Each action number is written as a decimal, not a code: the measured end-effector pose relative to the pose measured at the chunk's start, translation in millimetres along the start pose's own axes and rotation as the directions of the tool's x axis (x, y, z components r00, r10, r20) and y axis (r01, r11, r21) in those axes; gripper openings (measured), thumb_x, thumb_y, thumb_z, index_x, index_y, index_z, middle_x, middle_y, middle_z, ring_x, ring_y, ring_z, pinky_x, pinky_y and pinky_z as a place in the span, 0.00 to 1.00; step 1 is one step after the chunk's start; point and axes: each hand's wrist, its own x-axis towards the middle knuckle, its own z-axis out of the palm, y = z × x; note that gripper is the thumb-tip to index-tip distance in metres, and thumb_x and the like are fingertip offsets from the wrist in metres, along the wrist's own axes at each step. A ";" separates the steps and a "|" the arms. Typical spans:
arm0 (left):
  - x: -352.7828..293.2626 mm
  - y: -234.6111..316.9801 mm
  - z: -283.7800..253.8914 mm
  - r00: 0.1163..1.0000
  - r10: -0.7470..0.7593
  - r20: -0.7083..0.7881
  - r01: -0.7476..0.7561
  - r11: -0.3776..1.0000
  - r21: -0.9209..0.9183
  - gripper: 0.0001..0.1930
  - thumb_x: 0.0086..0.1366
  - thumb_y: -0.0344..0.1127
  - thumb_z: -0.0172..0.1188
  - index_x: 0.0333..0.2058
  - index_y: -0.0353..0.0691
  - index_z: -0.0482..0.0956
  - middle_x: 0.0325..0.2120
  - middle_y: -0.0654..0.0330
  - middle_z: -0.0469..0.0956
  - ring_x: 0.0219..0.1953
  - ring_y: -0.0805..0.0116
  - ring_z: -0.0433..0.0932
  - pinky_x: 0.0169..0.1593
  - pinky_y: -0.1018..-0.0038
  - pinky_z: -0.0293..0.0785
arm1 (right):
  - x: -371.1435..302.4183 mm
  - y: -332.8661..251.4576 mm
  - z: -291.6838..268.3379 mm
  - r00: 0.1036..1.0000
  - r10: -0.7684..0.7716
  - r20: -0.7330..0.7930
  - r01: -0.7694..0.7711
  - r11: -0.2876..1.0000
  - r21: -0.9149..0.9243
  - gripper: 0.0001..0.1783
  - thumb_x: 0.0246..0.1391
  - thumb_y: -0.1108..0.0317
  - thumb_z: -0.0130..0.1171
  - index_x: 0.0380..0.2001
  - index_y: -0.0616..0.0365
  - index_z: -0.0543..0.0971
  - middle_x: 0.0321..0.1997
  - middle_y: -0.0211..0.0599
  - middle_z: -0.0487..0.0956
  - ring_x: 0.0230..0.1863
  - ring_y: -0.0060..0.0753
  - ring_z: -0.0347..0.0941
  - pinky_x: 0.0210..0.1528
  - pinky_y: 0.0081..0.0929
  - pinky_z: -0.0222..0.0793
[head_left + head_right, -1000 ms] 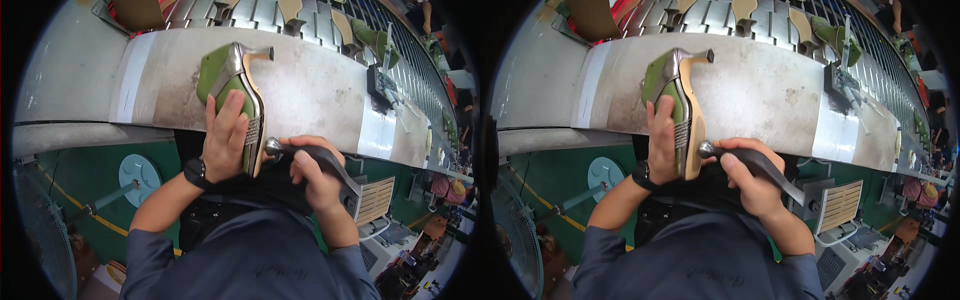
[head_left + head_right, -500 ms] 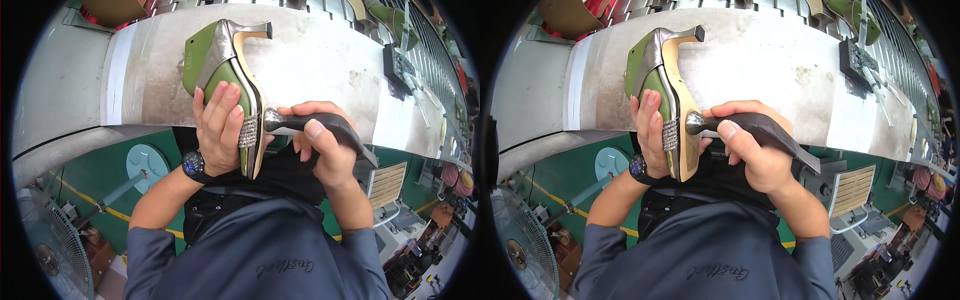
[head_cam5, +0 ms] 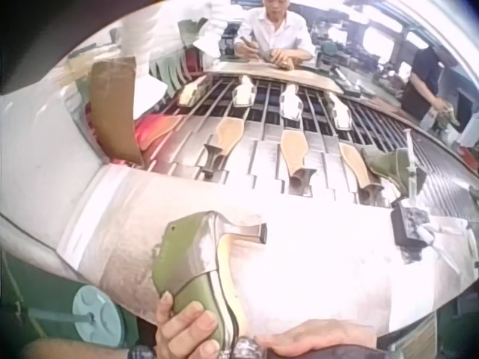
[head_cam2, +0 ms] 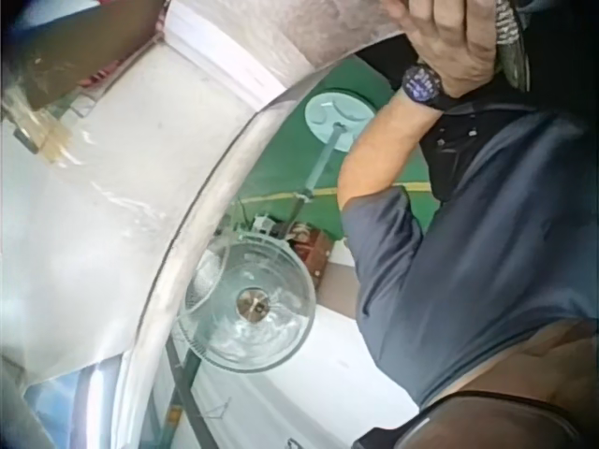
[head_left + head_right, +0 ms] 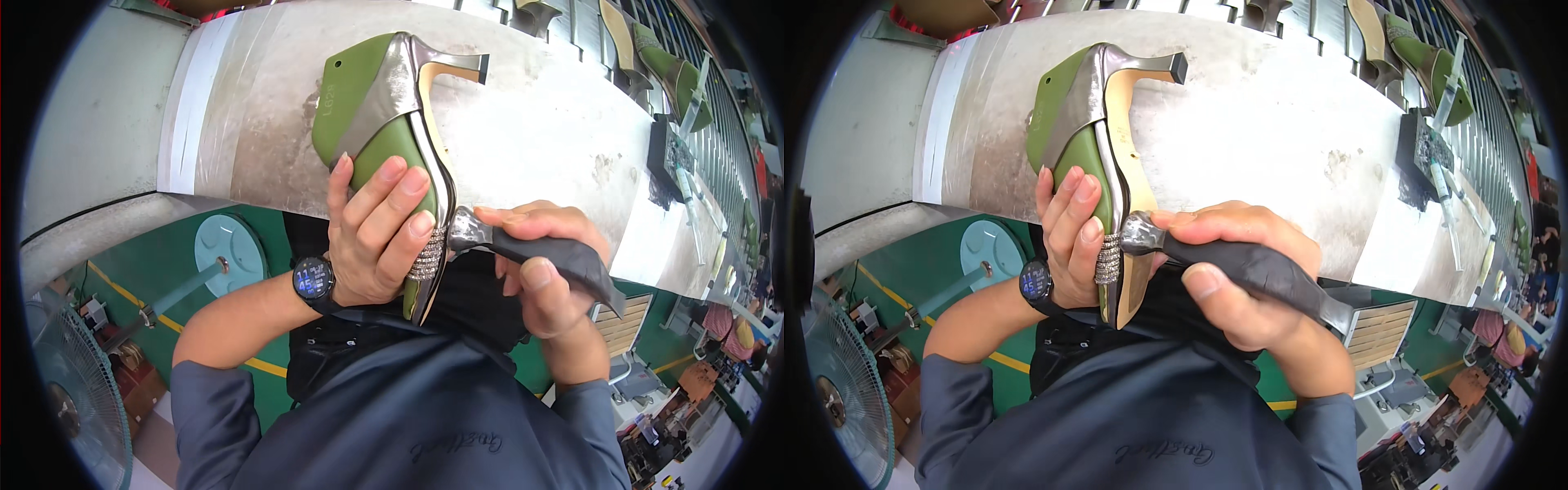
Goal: The person attaches outsoles to lasted high-heeled shoes by pressing them into place by hand and tapping along the edges and heels with a hammer.
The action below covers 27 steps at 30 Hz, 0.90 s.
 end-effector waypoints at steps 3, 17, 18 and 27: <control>3.4 2.0 -2.4 1.000 -0.018 0.007 0.018 0.999 -0.027 0.26 0.72 0.46 0.63 0.61 0.43 0.67 0.63 0.48 0.72 0.66 0.49 0.73 0.73 0.38 0.53 | 25.4 -17.0 -7.6 0.962 -0.167 0.215 0.219 0.944 -0.247 0.17 0.53 0.75 0.70 0.46 0.67 0.82 0.45 0.53 0.87 0.42 0.42 0.87 0.47 0.32 0.82; 5.5 3.9 -5.3 0.998 -0.054 -0.015 0.054 0.998 -0.029 0.22 0.71 0.32 0.60 0.61 0.42 0.68 0.63 0.50 0.75 0.66 0.51 0.74 0.75 0.42 0.55 | 7.9 -58.0 20.3 0.909 -0.074 0.410 0.313 0.770 -0.555 0.16 0.49 0.67 0.72 0.40 0.63 0.84 0.38 0.50 0.88 0.38 0.45 0.87 0.42 0.34 0.84; 4.8 4.0 -6.7 0.999 -0.052 0.000 0.052 0.998 -0.033 0.23 0.71 0.33 0.60 0.62 0.42 0.67 0.64 0.49 0.74 0.66 0.51 0.74 0.75 0.42 0.53 | 2.2 -56.0 22.3 0.910 -0.088 0.406 0.321 0.769 -0.552 0.16 0.50 0.67 0.72 0.40 0.64 0.84 0.38 0.50 0.88 0.36 0.44 0.87 0.41 0.33 0.84; 0.7 -4.9 -2.8 0.998 0.043 0.044 -0.044 0.998 0.037 0.33 0.69 0.52 0.66 0.63 0.38 0.67 0.61 0.46 0.74 0.64 0.45 0.75 0.73 0.42 0.57 | -53.6 -19.9 24.9 0.874 0.132 0.468 0.135 0.859 -0.494 0.18 0.46 0.73 0.75 0.42 0.65 0.84 0.39 0.46 0.87 0.36 0.43 0.88 0.35 0.29 0.84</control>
